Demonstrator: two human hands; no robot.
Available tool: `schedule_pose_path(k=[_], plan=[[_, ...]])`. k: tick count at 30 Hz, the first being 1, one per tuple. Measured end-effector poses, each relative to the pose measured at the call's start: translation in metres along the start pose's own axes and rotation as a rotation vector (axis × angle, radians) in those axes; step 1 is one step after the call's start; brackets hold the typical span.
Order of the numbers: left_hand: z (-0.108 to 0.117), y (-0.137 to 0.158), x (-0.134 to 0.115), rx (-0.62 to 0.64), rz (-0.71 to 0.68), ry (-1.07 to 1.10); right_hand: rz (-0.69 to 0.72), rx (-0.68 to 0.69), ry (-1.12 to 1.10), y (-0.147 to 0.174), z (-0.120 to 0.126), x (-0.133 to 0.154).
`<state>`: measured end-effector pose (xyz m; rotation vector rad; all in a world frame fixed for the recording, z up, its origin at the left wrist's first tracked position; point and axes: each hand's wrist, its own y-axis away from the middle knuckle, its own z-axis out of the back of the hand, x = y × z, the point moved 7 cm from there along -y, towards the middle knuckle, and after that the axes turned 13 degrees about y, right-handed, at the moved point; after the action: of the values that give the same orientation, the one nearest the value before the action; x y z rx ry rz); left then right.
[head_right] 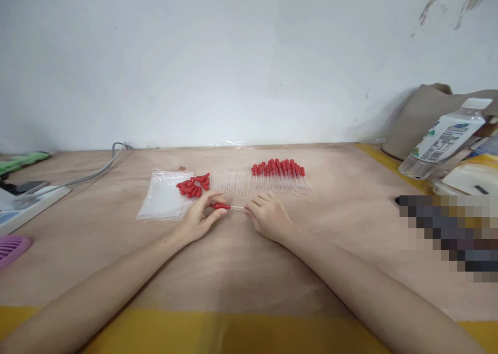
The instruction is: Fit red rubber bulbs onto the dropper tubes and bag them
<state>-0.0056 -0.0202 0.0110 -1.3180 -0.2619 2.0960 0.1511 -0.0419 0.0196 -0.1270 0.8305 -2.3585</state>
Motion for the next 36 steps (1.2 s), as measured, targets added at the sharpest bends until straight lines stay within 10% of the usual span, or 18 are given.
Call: schedule_pose_path(k=[8,12,36], plan=[[-0.007,-0.002,-0.007,0.133,-0.067,-0.205,-0.795,0.166,-0.117,-0.005,-0.020,-0.087],[-0.011,-0.002,-0.006,0.184,-0.061,-0.203,-0.962,0.227,0.049,-0.014,-0.033,-0.111],[-0.014,-0.003,-0.002,0.179,-0.079,-0.213,-0.759,0.213,0.062,-0.039,-0.055,-0.069]])
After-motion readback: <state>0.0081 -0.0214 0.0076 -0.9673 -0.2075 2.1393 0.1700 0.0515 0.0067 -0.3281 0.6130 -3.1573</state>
